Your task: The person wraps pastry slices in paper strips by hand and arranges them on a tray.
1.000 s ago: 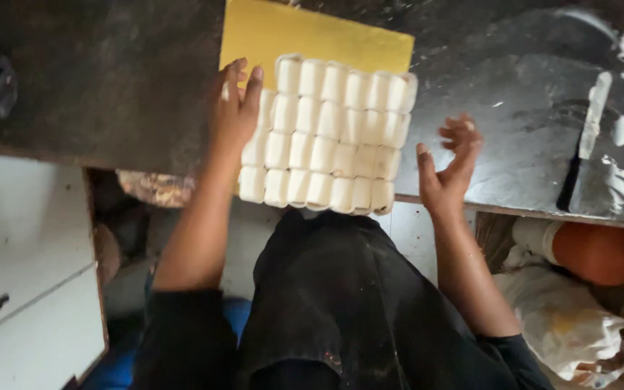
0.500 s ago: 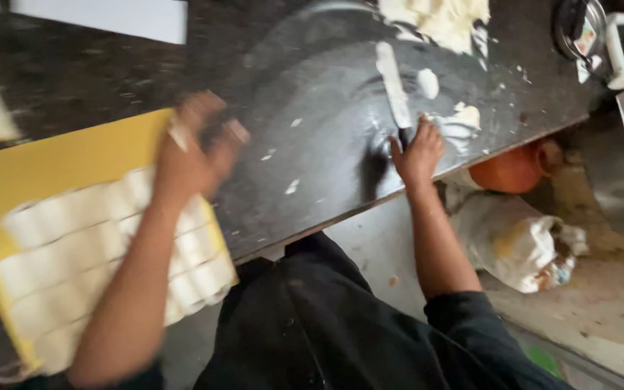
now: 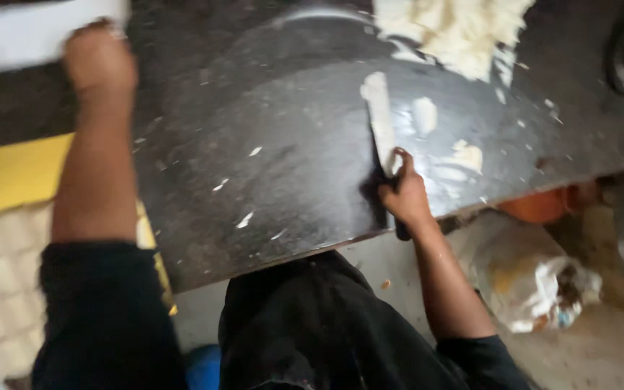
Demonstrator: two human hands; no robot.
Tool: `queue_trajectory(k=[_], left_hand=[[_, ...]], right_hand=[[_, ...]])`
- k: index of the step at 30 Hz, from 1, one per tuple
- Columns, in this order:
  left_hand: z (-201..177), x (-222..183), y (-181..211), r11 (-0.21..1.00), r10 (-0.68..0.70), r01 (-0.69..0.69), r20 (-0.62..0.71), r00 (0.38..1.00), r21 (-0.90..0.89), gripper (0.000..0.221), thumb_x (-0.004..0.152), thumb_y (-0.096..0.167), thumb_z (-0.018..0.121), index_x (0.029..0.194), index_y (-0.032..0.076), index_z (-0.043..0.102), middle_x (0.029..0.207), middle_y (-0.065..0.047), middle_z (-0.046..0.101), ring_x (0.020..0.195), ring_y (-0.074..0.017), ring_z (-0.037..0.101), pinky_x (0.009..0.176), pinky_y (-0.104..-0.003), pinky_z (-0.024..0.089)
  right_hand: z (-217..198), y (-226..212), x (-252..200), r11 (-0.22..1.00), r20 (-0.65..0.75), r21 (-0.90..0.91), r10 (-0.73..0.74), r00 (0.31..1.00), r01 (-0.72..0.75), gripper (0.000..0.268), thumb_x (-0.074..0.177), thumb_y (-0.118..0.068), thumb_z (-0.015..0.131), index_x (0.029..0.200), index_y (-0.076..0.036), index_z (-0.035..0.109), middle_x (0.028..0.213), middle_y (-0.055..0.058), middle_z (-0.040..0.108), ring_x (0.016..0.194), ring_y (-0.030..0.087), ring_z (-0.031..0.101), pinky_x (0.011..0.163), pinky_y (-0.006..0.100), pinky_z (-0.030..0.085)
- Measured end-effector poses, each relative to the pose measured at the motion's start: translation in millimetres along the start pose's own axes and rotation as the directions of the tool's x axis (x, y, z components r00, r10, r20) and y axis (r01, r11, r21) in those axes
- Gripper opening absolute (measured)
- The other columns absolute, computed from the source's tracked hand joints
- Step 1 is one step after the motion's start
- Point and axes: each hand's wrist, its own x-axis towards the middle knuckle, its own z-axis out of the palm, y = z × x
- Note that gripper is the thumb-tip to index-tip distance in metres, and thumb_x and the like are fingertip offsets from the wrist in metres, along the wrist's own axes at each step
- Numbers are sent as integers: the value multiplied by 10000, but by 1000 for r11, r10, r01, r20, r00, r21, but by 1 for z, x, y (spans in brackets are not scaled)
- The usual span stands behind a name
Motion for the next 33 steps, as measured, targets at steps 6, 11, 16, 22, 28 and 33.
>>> queue_trajectory(k=[6,11,16,22,28,33], left_hand=[[-63,18,12,983,-32,76,254,967,-165,223,1052,164,749,949,-33,731,834,-254,699,724,-421,683,699,-492,552],[-61,21,3,986,30,-19,60,998,-168,222,780,154,832,874,-3,708,833,-248,699,789,-441,689,700,-499,554],[-75,27,-1,967,-109,128,97,989,-220,183,897,208,822,947,43,759,816,-209,719,753,-431,695,686,-511,534],[-68,28,-7,941,-116,145,111,987,-306,90,920,125,719,932,59,779,862,-206,725,799,-414,699,683,-477,549],[-111,33,17,942,-173,224,211,962,-251,416,920,425,817,864,17,753,782,-226,710,737,-426,693,708,-493,548],[-102,33,1,800,-123,223,212,969,-557,435,1074,438,707,950,24,759,882,-228,699,827,-426,694,755,-486,549]], right_hand=[[-16,46,-28,730,133,649,165,977,-212,596,927,35,569,1496,-22,401,941,118,642,640,185,559,525,333,453],[-28,82,-20,873,-53,484,91,994,-54,673,963,67,461,1594,-61,265,1140,156,718,839,186,729,636,312,598],[-31,72,-11,813,-208,458,491,846,-359,838,947,95,466,1674,-235,215,887,158,657,639,252,582,495,390,470],[4,113,58,942,-259,-102,285,923,-319,205,900,-98,617,1100,-75,583,837,202,708,670,329,672,584,462,538],[160,-24,-61,930,150,-362,-15,989,70,233,852,-73,614,1041,-69,750,888,247,731,830,425,724,774,519,579],[82,-118,-116,907,604,243,136,785,-344,742,917,-92,607,1614,-264,419,746,104,661,584,188,561,529,383,472]])
